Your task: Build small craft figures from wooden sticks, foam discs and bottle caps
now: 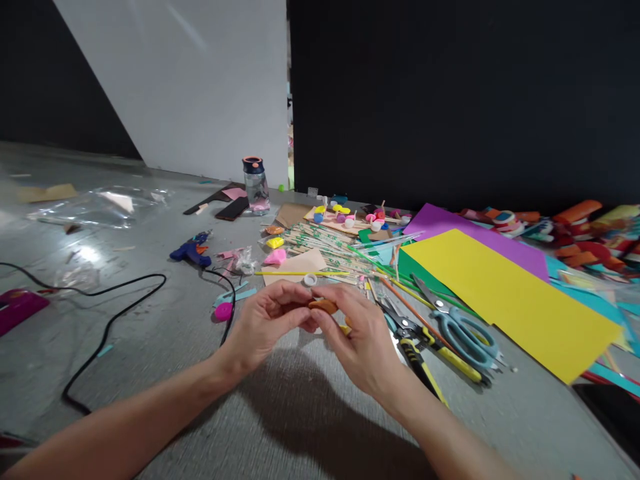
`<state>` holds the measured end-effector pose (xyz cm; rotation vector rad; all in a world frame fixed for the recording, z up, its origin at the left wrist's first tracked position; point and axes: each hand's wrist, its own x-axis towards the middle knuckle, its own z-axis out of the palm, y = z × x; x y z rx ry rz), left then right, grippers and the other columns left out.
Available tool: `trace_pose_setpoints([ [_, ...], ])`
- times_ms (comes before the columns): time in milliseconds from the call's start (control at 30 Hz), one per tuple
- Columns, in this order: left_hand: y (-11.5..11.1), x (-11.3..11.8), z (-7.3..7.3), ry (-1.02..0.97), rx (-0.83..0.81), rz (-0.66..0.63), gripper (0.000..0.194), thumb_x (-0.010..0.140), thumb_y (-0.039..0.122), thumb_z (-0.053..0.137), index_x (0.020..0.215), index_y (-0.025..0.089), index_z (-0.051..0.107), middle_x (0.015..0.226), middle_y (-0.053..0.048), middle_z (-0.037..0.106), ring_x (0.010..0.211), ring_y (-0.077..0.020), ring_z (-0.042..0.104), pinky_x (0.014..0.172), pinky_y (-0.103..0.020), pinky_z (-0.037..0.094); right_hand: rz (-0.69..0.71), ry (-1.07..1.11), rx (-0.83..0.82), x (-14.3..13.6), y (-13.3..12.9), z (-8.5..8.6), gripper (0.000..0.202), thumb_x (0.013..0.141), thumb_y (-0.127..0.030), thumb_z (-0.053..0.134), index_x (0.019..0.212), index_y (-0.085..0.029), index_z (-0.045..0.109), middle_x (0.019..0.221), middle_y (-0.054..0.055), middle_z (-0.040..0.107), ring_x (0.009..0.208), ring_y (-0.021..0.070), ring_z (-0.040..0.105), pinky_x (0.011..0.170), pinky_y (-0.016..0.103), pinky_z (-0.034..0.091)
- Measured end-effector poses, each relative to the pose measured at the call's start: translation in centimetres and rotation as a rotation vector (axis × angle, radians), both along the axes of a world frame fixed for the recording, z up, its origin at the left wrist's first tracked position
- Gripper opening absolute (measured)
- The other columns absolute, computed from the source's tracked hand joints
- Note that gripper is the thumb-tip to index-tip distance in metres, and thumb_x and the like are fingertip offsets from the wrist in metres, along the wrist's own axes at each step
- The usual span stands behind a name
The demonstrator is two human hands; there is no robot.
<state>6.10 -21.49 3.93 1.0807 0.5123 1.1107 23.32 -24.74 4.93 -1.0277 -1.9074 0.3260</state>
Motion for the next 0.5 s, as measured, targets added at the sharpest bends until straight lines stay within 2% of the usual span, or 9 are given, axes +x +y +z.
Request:
trace_pose_setpoints([
  [167, -0.18, -0.20, -0.26, 0.067, 0.142, 0.058, 0.010, 0.084, 0.012, 0.069, 0.092, 0.019, 0.067, 0.083, 0.002, 0.071, 0.075, -0.0080, 0.066, 0.075, -0.021, 0.055, -0.013, 0.052, -0.023, -0.31, 0.10, 0.83, 0.019, 0.098, -0.017, 0.058, 0.112, -0.024, 0.068, 0.097, 0.002, 0.068, 0.093, 0.0158, 0.063, 0.082, 0.029, 0.050],
  [367, -0.41, -0.19, -0.24, 0.215, 0.248, 0.146, 0.009, 0.085, 0.016, 0.070, 0.093, 0.019, 0.067, 0.085, 0.002, 0.069, 0.078, -0.0092, 0.065, 0.074, -0.021, 0.054, -0.054, 0.003, 0.053, -0.51, 0.07, 1.00, 0.015, 0.095, -0.012, 0.060, 0.099, -0.021, 0.071, 0.093, 0.003, 0.069, 0.089, 0.0167, 0.065, 0.078, 0.029, 0.051],
  [433, -0.44, -0.19, -0.17, 0.239, 0.257, 0.162, 0.006, 0.085, 0.016, 0.069, 0.090, 0.019, 0.066, 0.082, 0.002, 0.068, 0.076, -0.0091, 0.064, 0.074, -0.021, 0.053, -0.058, 0.012, 0.043, -0.53, -0.03, 0.96, 0.015, 0.094, -0.014, 0.061, 0.101, -0.021, 0.072, 0.093, 0.004, 0.070, 0.087, 0.0171, 0.066, 0.076, 0.029, 0.052],
  [500, -0.43, -0.25, -0.07, 0.259, 0.264, 0.199, 0.005, 0.085, 0.015, 0.068, 0.087, 0.018, 0.066, 0.081, 0.002, 0.068, 0.075, -0.0091, 0.064, 0.074, -0.021, 0.053, -0.066, 0.048, -0.043, -0.45, -0.07, 0.97, 0.019, 0.095, -0.021, 0.061, 0.110, -0.022, 0.072, 0.091, 0.003, 0.071, 0.081, 0.0170, 0.067, 0.071, 0.029, 0.053],
])
